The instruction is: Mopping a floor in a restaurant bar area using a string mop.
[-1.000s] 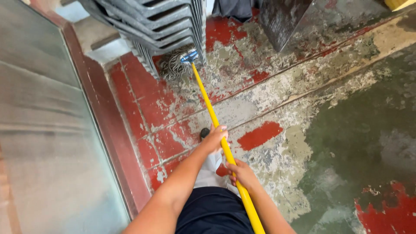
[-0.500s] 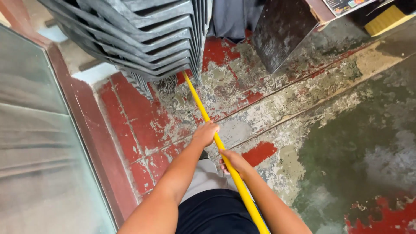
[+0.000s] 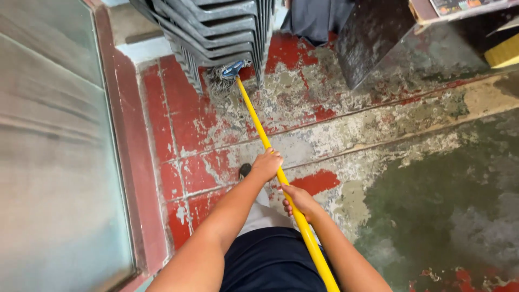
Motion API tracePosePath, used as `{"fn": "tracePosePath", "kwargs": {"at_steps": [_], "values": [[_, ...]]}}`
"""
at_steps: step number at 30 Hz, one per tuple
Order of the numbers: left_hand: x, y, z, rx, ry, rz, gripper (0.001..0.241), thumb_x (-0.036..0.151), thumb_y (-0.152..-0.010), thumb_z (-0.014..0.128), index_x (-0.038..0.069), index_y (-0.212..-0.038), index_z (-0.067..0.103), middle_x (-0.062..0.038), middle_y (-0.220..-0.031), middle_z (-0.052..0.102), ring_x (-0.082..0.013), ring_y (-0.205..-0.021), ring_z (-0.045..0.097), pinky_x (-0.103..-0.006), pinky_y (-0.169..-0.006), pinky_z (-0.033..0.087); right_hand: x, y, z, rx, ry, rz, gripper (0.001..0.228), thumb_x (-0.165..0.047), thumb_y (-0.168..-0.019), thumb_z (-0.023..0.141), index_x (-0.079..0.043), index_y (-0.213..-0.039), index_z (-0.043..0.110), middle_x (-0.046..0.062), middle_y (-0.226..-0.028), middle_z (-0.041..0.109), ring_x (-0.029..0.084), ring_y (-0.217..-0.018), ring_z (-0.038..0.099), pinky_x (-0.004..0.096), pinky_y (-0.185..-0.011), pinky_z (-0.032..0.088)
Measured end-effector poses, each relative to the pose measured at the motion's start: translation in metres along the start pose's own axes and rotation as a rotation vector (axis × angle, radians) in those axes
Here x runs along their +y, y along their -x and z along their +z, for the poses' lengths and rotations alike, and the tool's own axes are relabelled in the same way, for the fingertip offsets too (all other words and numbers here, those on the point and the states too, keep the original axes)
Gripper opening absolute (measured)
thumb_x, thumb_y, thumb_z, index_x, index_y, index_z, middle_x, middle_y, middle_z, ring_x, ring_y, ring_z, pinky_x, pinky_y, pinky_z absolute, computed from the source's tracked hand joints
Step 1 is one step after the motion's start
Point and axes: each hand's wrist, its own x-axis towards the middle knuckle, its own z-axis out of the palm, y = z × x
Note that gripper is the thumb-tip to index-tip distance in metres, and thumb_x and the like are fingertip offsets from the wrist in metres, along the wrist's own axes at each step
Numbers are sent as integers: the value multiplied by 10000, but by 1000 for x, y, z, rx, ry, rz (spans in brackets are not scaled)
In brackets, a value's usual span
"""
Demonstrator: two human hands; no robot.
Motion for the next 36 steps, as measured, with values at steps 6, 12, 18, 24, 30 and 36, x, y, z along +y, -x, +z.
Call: {"fn": "tracePosePath", "kwargs": {"at_steps": [6, 12, 18, 24, 30, 36], "values": [[90, 75, 73, 42, -16, 4, 158, 188, -914, 577, 172, -987, 716, 14, -1128, 650, -245, -1265, 542, -446, -866, 576, 120, 49, -55, -53, -63, 20, 343, -442, -987, 585, -164, -1185, 614, -4, -633, 474, 108, -452, 422, 266, -404, 374], [166, 146, 104, -49, -49, 4, 183, 215, -956, 552, 158, -1033, 708, -11, -1169, 665, -274, -1278, 546, -474, -923, 556, 224, 103, -95, -91, -138, 34, 384, -419, -998, 575, -118, -1233, 621, 3, -649, 519, 104, -478, 466, 253, -422, 402], [179, 193, 129, -12, -22, 81, 171, 203, -934, 564, 159, -1007, 712, -21, -1182, 662, -290, -1331, 522, -465, -983, 543, 266, 174, -70, -16, -108, -62, 408, -303, -999, 591, -58, -1323, 554, 68, -761, 637, 135, -602, 595, 252, -530, 511], [187, 252, 125, -24, 77, 0, 158, 197, -943, 553, 151, -1030, 677, -5, -1215, 638, -281, -1372, 483, -513, -921, 546, 299, 205, -21, 97, 249, -135, 581, -240, -940, 635, -183, -1490, 456, 63, -787, 657, 135, -574, 582, 261, -482, 478], [196, 300, 148, 50, 150, 51, 165, 210, -947, 560, 154, -1057, 670, -16, -1237, 625, -294, -1394, 463, -524, -893, 556, 339, 228, 7, 160, 275, -91, 652, -236, -955, 620, -246, -1567, 393, 48, -734, 640, 114, -503, 556, 260, -447, 462], [226, 346, 148, 2, 102, -17, 202, 231, -941, 572, 164, -1104, 672, -2, -1265, 609, -267, -1385, 450, -558, -871, 541, 380, 252, 7, 160, 301, -39, 635, -249, -963, 594, -255, -1566, 396, 56, -694, 606, 127, -471, 525, 269, -430, 445]]}}
